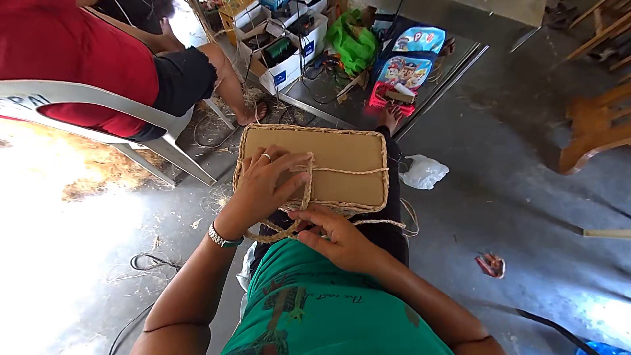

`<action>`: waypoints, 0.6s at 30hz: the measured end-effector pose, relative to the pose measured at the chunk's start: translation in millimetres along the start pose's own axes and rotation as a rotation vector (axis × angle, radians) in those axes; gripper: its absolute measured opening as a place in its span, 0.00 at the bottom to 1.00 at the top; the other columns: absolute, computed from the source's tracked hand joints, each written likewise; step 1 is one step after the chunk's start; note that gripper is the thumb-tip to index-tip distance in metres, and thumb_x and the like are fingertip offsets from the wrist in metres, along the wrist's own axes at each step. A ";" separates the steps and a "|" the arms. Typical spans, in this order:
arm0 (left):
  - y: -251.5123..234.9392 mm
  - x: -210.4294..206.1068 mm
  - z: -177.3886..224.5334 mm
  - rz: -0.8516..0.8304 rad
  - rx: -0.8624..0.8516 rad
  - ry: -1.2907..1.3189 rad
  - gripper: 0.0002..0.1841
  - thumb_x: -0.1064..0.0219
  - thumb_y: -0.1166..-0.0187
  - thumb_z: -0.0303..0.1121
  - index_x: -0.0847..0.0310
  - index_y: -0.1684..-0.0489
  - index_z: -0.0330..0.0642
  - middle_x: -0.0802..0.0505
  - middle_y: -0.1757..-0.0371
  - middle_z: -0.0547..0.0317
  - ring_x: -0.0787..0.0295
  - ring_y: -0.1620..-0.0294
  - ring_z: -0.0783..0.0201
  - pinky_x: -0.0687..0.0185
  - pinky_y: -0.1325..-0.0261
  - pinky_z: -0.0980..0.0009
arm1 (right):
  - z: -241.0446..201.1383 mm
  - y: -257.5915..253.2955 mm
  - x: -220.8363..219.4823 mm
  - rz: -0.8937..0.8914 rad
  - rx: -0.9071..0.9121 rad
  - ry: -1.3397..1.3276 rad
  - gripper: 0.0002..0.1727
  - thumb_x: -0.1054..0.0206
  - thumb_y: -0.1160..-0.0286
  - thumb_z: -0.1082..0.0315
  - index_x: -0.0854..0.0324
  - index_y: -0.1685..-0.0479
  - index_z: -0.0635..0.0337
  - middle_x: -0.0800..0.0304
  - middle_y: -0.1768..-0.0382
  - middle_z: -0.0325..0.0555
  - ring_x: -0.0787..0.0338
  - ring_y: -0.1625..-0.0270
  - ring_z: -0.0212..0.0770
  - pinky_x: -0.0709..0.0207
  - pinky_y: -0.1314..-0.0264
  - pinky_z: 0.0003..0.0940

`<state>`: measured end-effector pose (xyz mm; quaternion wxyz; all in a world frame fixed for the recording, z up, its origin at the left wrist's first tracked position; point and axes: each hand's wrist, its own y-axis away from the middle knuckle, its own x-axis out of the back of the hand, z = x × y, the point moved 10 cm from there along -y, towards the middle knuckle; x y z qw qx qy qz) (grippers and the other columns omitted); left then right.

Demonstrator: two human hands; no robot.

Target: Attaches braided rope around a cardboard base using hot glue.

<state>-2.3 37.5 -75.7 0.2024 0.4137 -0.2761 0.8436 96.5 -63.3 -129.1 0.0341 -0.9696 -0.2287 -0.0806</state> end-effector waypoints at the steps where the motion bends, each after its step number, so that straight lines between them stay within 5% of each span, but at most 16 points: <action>1: 0.6 1.2 2.5 0.005 -0.005 0.021 0.25 0.41 0.15 0.57 0.19 0.23 0.63 0.10 0.48 0.65 0.18 0.43 0.58 0.29 0.39 0.44 | -2.3 -1.0 -1.1 0.009 0.019 0.058 0.25 0.41 0.09 0.57 0.23 0.22 0.64 0.20 0.30 0.56 0.12 0.39 0.34 0.15 0.39 0.25; 3: 3.9 0.8 8.7 0.005 -0.022 0.078 0.28 0.38 0.17 0.57 0.24 0.19 0.59 0.09 0.58 0.71 0.16 0.52 0.65 0.29 0.38 0.46 | -6.7 -3.5 -3.2 0.019 0.044 0.169 0.25 0.42 0.09 0.56 0.22 0.23 0.63 0.19 0.31 0.57 0.11 0.42 0.33 0.15 0.40 0.24; 5: 9.3 0.1 13.4 0.002 -0.017 0.126 0.31 0.33 0.19 0.55 0.27 0.17 0.58 0.08 0.56 0.71 0.15 0.52 0.68 0.27 0.35 0.48 | -9.2 -6.6 -6.7 0.000 0.039 0.272 0.26 0.44 0.08 0.54 0.22 0.23 0.63 0.19 0.31 0.57 0.12 0.42 0.33 0.16 0.39 0.24; 10: 16.8 16.2 9.3 0.103 0.024 0.270 0.24 0.35 0.17 0.34 0.25 0.21 0.47 0.07 0.49 0.63 0.12 0.56 0.70 0.16 0.52 0.70 | -14.6 -16.7 -19.6 -0.054 0.086 0.319 0.28 0.42 0.09 0.54 0.27 0.19 0.65 0.23 0.27 0.60 0.12 0.42 0.35 0.16 0.40 0.25; 13: 24.5 33.0 -16.2 0.216 0.117 0.286 0.26 0.37 0.16 0.28 0.35 0.19 0.44 0.07 0.45 0.57 0.10 0.57 0.66 0.13 0.55 0.69 | -14.9 -24.1 -26.8 -0.104 0.102 0.216 0.31 0.40 0.10 0.57 0.34 0.13 0.62 0.23 0.25 0.57 0.11 0.38 0.36 0.14 0.38 0.27; 15: 30.6 42.6 -38.5 0.290 0.171 0.231 0.23 0.35 0.17 0.28 0.38 0.26 0.41 0.09 0.43 0.54 0.11 0.61 0.65 0.14 0.61 0.69 | -11.6 -27.9 -34.7 -0.140 0.106 0.171 0.31 0.40 0.10 0.57 0.35 0.13 0.62 0.22 0.25 0.56 0.11 0.37 0.37 0.14 0.37 0.28; 18: 33.6 51.9 -63.6 0.333 0.247 0.186 0.15 0.32 0.18 0.29 0.26 0.37 0.41 0.10 0.50 0.51 0.15 0.69 0.61 0.17 0.68 0.66 | -9.5 -29.4 -50.9 -0.220 0.122 0.190 0.31 0.38 0.11 0.58 0.33 0.14 0.63 0.24 0.24 0.58 0.12 0.36 0.40 0.15 0.37 0.31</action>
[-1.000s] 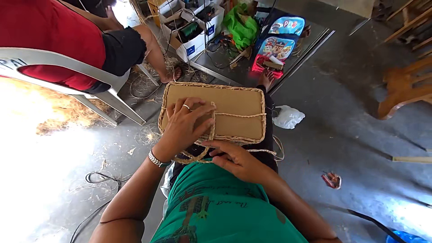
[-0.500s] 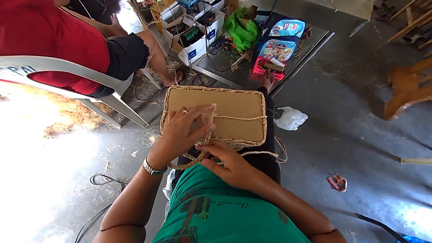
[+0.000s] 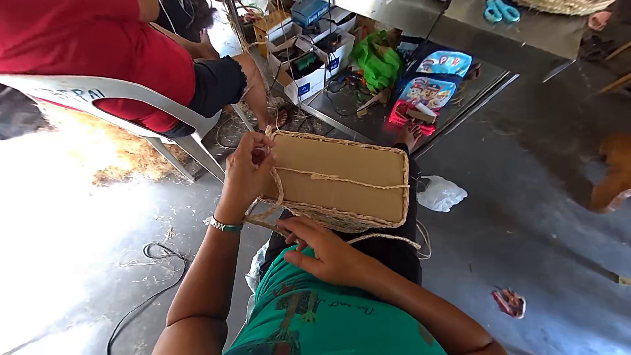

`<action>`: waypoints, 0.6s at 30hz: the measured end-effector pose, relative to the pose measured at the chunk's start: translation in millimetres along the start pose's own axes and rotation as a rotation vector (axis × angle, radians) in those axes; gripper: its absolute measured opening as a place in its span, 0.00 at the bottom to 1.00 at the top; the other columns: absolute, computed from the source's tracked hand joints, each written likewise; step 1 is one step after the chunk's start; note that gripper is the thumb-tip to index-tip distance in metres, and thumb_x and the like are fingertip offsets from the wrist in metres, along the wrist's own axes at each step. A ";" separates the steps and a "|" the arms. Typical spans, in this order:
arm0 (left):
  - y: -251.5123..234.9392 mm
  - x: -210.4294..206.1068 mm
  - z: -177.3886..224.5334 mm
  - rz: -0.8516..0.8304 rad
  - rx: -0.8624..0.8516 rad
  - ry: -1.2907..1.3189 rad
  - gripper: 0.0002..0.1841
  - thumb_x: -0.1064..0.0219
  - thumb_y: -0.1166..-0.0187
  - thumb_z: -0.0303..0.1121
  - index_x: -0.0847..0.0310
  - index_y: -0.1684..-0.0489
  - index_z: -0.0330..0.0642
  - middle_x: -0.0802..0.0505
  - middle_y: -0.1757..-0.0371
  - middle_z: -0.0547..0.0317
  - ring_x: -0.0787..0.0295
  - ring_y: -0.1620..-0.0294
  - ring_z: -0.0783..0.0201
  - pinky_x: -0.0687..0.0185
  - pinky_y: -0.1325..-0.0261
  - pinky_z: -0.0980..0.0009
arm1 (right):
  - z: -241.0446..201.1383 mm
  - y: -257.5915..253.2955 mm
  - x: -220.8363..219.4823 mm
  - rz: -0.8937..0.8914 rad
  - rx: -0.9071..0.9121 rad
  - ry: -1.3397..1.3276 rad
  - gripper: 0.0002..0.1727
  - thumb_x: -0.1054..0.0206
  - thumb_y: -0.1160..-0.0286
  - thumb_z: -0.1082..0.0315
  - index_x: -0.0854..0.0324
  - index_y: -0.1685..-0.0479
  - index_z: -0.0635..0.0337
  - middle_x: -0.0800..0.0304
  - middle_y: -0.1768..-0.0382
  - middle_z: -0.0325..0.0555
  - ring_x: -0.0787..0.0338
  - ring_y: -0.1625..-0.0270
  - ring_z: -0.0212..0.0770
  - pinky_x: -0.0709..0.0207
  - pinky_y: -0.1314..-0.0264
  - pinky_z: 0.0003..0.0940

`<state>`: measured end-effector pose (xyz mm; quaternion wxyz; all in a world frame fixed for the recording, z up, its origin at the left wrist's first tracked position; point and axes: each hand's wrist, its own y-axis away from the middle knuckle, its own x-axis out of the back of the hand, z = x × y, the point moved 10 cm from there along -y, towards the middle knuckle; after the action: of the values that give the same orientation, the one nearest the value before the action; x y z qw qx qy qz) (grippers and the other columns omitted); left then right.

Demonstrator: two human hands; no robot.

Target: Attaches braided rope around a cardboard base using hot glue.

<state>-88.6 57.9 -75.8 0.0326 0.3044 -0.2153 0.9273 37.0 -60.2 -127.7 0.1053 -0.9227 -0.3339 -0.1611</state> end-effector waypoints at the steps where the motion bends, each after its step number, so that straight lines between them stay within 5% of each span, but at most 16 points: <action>1: -2.6 1.0 -4.6 -0.014 0.034 -0.013 0.14 0.33 0.17 0.31 0.24 0.38 0.42 0.10 0.51 0.51 0.15 0.69 0.61 0.18 0.67 0.65 | -2.3 -0.8 -5.0 -0.032 0.020 0.017 0.31 0.38 0.12 0.59 0.33 0.14 0.63 0.25 0.23 0.60 0.12 0.37 0.41 0.15 0.37 0.31; 5: -19.1 -0.5 -15.7 -0.057 0.107 -0.010 0.12 0.38 0.14 0.30 0.18 0.38 0.44 0.08 0.51 0.53 0.13 0.66 0.63 0.16 0.60 0.63 | -13.4 -3.6 -7.0 -0.088 0.085 0.102 0.29 0.37 0.12 0.57 0.29 0.17 0.64 0.27 0.22 0.61 0.12 0.39 0.40 0.16 0.39 0.28; 9: -21.0 -3.2 -17.7 -0.089 0.121 0.004 0.17 0.38 0.14 0.30 0.30 0.30 0.42 0.07 0.42 0.53 0.07 0.57 0.63 0.11 0.53 0.62 | -23.7 -7.1 11.5 -0.037 0.110 0.192 0.26 0.40 0.10 0.55 0.23 0.22 0.61 0.23 0.24 0.57 0.11 0.42 0.37 0.15 0.40 0.27; 15: -21.3 -0.5 -16.9 -0.071 0.073 -0.145 0.13 0.35 0.17 0.30 0.14 0.39 0.42 0.12 0.39 0.45 0.11 0.59 0.57 0.14 0.52 0.55 | -32.5 -10.9 34.8 -0.009 0.133 0.315 0.24 0.43 0.08 0.53 0.19 0.27 0.60 0.20 0.26 0.54 0.11 0.42 0.37 0.17 0.39 0.26; 18: -23.4 -0.8 -15.7 -0.099 0.065 -0.195 0.13 0.35 0.17 0.30 0.12 0.39 0.42 0.11 0.41 0.46 0.12 0.57 0.56 0.15 0.49 0.55 | -34.5 -13.8 39.5 -0.049 0.139 0.429 0.24 0.44 0.08 0.52 0.17 0.29 0.59 0.18 0.28 0.52 0.13 0.34 0.39 0.20 0.30 0.29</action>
<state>-92.1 85.7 -78.6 0.0473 0.4043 -0.1721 0.8971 48.8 -37.2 -80.0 0.2332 -0.8496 -0.3364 -0.3326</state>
